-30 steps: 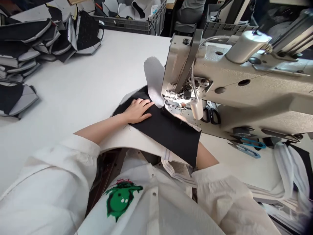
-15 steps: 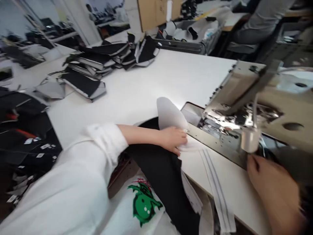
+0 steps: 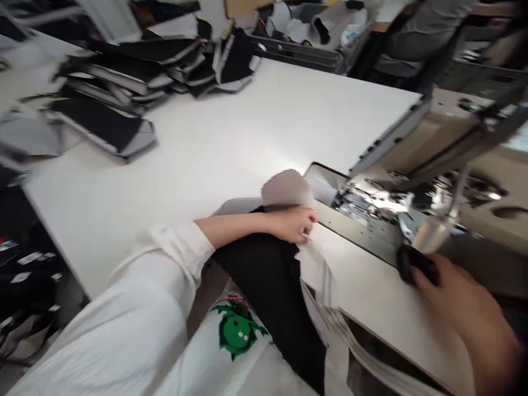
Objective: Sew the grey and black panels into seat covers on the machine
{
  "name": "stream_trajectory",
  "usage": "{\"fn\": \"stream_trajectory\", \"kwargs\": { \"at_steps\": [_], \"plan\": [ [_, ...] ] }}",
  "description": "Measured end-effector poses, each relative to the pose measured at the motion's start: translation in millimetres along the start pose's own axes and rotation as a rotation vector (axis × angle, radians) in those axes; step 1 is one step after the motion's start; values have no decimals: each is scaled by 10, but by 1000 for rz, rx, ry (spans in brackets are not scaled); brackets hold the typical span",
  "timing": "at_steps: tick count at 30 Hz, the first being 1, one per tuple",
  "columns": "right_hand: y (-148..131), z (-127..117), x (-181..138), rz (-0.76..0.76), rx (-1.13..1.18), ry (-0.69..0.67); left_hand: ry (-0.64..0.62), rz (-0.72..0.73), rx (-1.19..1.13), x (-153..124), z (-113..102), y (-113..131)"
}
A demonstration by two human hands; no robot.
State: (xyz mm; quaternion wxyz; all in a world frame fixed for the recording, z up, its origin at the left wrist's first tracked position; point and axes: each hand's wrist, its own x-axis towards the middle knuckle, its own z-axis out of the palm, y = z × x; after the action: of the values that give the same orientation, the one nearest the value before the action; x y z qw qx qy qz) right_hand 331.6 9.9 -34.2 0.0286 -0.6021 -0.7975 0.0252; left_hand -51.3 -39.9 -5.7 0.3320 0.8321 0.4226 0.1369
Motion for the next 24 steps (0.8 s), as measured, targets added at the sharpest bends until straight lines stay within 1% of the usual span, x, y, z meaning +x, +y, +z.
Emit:
{"fn": "stream_trajectory", "kwargs": {
  "at_steps": [1,3,5,8,11,14,16,18,20,24],
  "plan": [
    [-35,-66,-97,38,-4,-90,30,-16,-122,-6,-16,-34],
    [-172,-190,-288,19,-16,-152,65,-36,-370,-11,-57,-129],
    [-372,-277,-449,-76,31,-202,69,-49,-563,-12,-93,-215],
    [-723,-312,-553,-223,147,-292,54,-76,-714,-16,-124,-261],
    [-1094,-272,-445,-287,235,-376,53,-81,-774,-11,-129,-254],
    [-1432,-244,-231,-329,440,-420,60,-60,-777,1,-117,-267],
    [-1599,-254,-104,-347,557,-453,55,-53,-763,10,-107,-284],
    [-1717,-279,-13,-381,530,-472,47,-62,-759,18,-100,-296],
    [-1797,-309,46,-429,419,-457,31,-73,-752,24,-100,-297],
    [-1867,-368,84,-502,252,-436,19,-66,-738,24,-111,-284]
  ]
}}
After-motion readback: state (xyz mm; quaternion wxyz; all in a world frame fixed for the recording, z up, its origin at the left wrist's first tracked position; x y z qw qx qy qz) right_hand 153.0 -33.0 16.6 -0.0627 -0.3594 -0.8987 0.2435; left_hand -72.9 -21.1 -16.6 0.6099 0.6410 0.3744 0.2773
